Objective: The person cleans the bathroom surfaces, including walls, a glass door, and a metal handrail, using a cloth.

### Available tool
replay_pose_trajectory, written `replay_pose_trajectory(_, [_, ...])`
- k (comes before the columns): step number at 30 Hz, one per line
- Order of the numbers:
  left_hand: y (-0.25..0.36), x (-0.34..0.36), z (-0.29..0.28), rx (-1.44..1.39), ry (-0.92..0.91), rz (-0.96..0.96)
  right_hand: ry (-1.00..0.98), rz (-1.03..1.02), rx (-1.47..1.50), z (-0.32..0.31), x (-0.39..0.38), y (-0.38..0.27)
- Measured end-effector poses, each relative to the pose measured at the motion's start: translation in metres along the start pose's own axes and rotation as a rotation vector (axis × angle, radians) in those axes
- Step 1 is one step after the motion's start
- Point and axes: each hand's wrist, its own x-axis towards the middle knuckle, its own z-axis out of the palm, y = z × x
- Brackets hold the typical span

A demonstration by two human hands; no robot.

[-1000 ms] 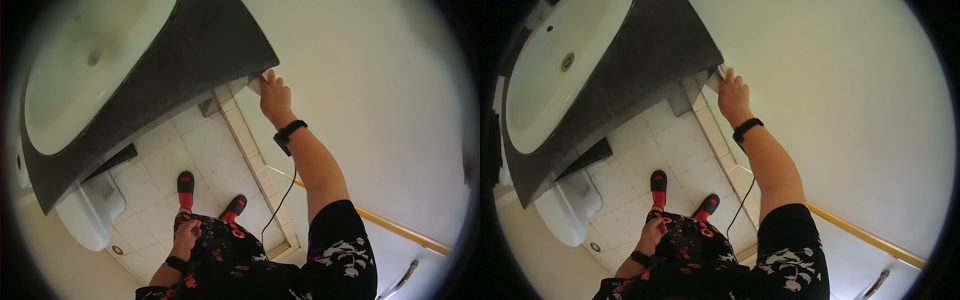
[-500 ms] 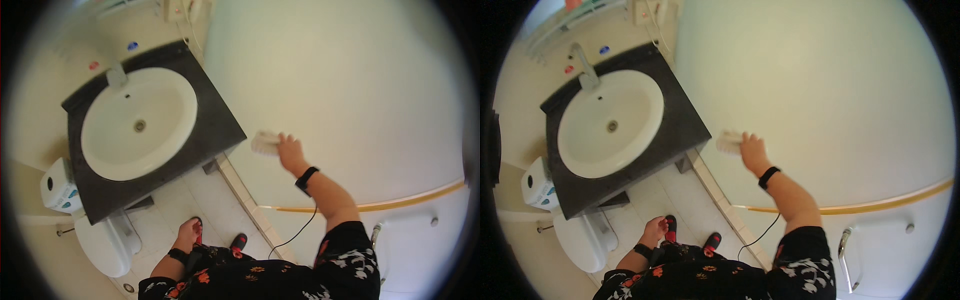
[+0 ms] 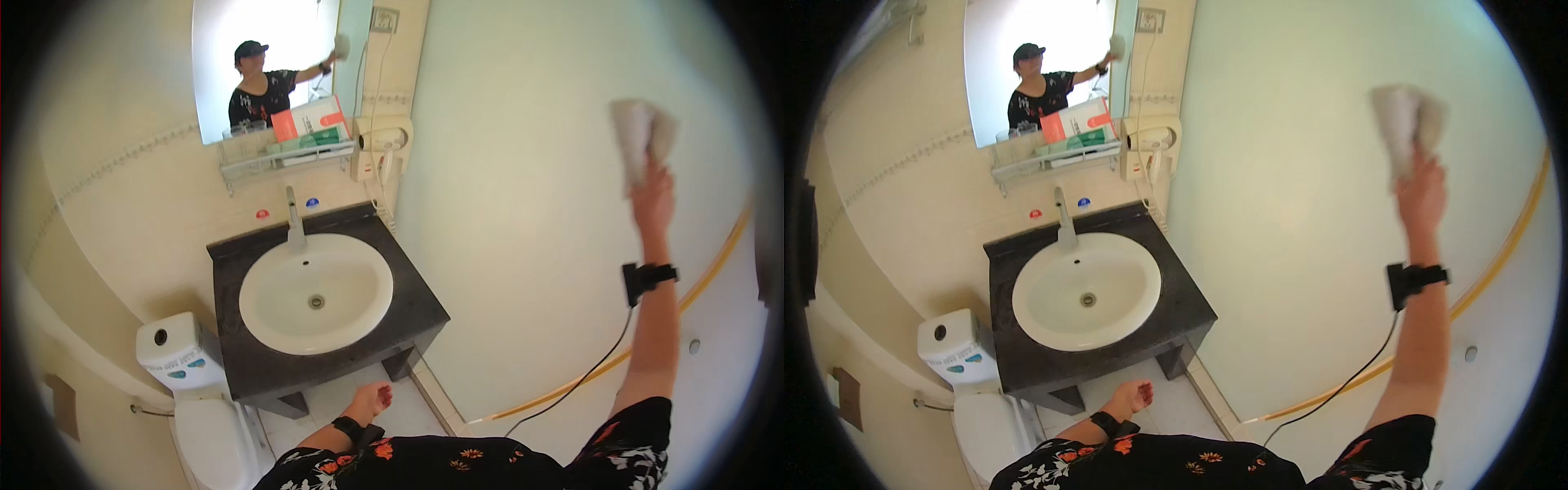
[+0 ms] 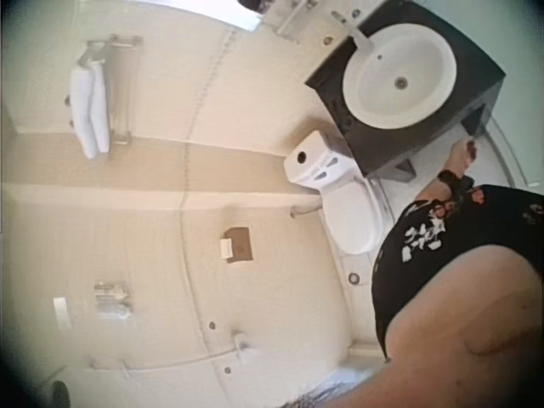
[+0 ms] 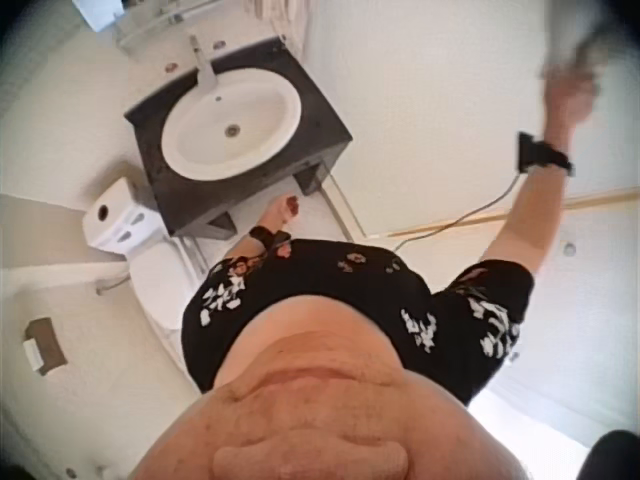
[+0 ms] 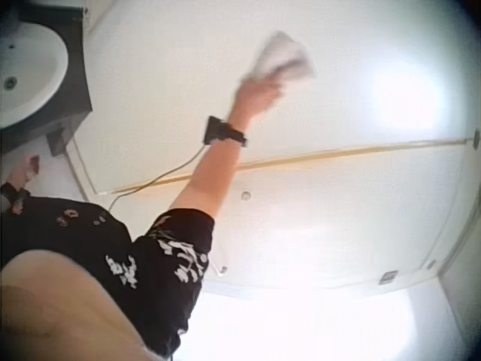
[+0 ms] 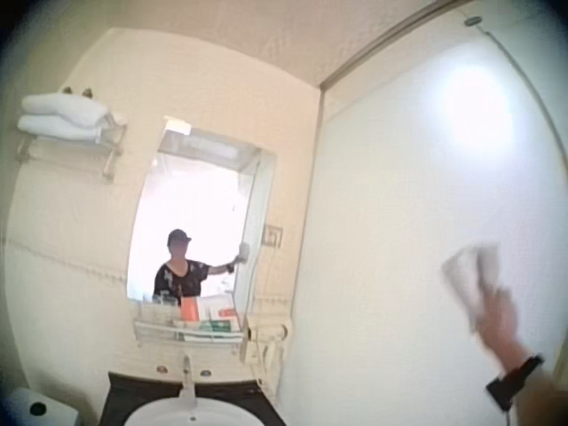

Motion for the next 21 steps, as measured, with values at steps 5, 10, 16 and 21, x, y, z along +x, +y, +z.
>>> replay_pose_trajectory(5, [0.023,0.0,0.0,0.075,-0.114,0.033,-0.745,-0.412,-0.038,0.026,-0.152,-0.061])
replay_pose_trajectory(10, [0.052,0.001,-0.008,-0.01,-0.137,0.137,-0.627,-0.399,0.288,0.01,-0.188,-0.037])
replay_pose_trajectory(16, [0.044,-0.013,0.005,0.522,-0.242,0.368,-0.149,-0.103,-0.017,-0.073,-0.004,0.047])
replay_pose_trajectory(21, [0.051,0.003,0.017,1.0,-0.308,0.962,0.226,0.213,-0.104,-0.129,0.099,0.08])
